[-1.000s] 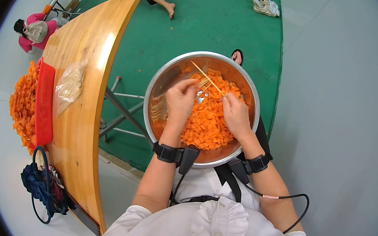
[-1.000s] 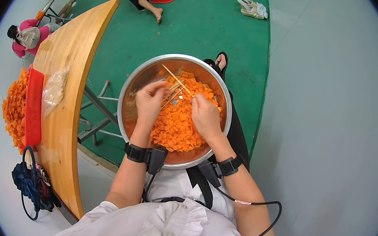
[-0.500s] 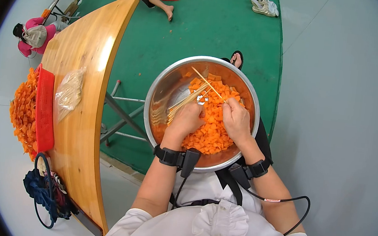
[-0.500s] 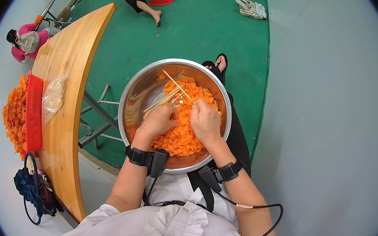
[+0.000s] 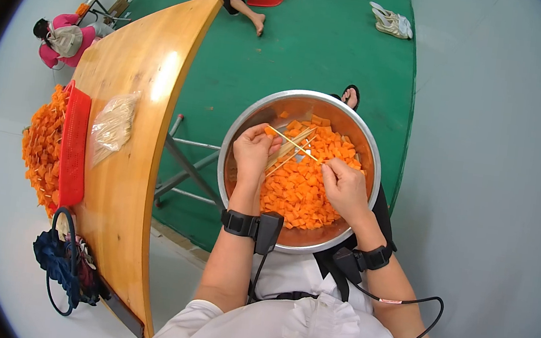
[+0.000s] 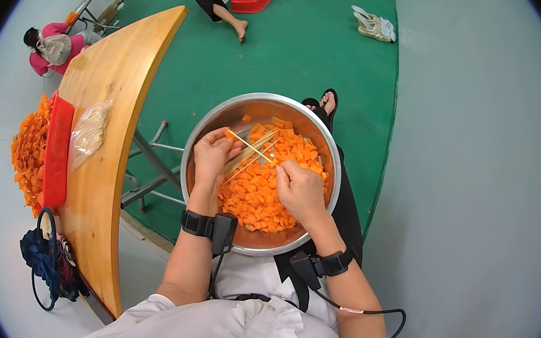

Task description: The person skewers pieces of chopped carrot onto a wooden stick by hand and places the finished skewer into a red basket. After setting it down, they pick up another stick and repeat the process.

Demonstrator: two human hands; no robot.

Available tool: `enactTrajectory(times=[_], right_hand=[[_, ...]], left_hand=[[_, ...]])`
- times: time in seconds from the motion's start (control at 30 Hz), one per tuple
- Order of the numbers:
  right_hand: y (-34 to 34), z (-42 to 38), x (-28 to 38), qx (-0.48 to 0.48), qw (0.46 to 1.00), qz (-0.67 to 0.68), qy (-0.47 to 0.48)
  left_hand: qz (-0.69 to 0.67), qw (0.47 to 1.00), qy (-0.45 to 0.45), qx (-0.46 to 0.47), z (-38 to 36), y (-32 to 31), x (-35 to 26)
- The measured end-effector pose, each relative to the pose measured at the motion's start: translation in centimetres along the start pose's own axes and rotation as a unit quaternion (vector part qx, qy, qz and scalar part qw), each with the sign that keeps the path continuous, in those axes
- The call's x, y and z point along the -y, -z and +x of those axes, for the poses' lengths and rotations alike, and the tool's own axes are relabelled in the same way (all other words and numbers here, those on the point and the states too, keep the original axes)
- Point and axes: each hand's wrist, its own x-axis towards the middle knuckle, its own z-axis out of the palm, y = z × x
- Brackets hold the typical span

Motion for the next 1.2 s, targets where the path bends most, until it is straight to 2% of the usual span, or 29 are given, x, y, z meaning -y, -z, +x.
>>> enactTrajectory(times=[0.1, 0.2, 0.9, 1.0, 1.1, 1.2], right_hand=[[0.1, -0.1, 0.0, 0.007, 1.0, -0.019, 0.011], [-0.1, -0.4, -0.3, 0.011, 0.999, -0.037, 0.015], [-0.4, -0.5, -0.7, 0.005, 0.996, -0.067, 0.051], [-0.5, -0.4, -0.7, 0.006, 0.996, -0.068, 0.051], [-0.5, -0.4, -0.8, 0.005, 0.994, -0.095, 0.059], [-0.5, -0.4, -0.6, 0.016, 0.989, -0.129, 0.071]], left_hand=[[-0.032, 0.999, -0.012, -0.009, 0.0, 0.1, 0.0], [-0.005, 0.999, -0.046, -0.011, 0.1, 0.1, 0.3], [0.121, 0.989, -0.079, -0.043, 0.2, -0.3, 0.5], [0.144, 0.982, -0.106, -0.064, 0.3, -0.3, 0.9], [0.294, 0.928, -0.214, -0.087, -0.3, -0.4, 0.7], [0.377, 0.874, -0.285, -0.11, -0.8, -0.7, 0.5]])
